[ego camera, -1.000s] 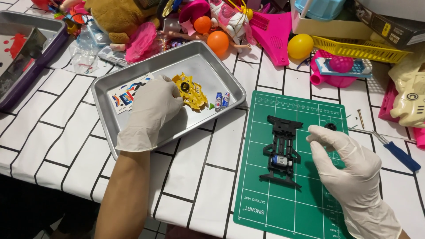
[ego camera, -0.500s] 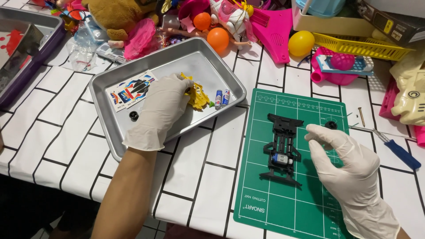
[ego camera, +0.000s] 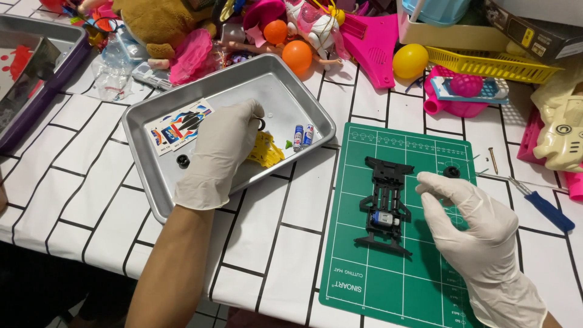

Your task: Assembling a toy car chassis by installing gears and a motor on a cutting mat.

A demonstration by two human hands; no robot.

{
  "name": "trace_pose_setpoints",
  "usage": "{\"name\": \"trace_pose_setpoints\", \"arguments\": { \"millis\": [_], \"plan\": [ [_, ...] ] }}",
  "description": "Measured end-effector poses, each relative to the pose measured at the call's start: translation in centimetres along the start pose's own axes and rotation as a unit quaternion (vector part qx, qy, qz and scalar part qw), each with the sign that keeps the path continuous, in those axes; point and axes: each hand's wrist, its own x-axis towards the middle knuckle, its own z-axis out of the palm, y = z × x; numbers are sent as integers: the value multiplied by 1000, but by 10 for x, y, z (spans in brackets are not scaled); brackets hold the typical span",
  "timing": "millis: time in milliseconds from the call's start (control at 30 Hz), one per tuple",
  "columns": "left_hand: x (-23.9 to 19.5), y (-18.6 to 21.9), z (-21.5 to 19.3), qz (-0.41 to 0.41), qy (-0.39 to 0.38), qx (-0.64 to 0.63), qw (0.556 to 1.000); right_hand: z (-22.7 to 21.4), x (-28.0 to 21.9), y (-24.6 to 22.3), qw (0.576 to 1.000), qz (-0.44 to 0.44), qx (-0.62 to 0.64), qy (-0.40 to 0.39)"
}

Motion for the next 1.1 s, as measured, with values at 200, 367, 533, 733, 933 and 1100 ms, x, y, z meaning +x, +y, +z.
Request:
{"name": "trace_pose_setpoints", "arguments": {
  "millis": [200, 367, 533, 733, 933, 1100],
  "plan": [
    [6, 8, 23, 72, 42, -196, 977, 1, 0, 1, 1000, -1, -3, 0],
    [7, 1, 57, 104, 27, -151, 983, 1, 0, -1, 1000, 3, 1, -3],
    [-1, 16, 45, 110, 11, -149, 983, 1, -1, 1, 1000, 9, 3, 0],
    [-3, 22, 27, 130, 48, -56, 989, 0, -2, 2, 1000, 9, -4, 3],
    [-2, 17, 6, 158, 122, -180, 963, -1, -1, 0, 1000, -2, -3, 5],
    [-4, 12, -50, 182, 189, -257, 930, 0, -1, 3, 1000, 4, 10, 3]
  ]
}}
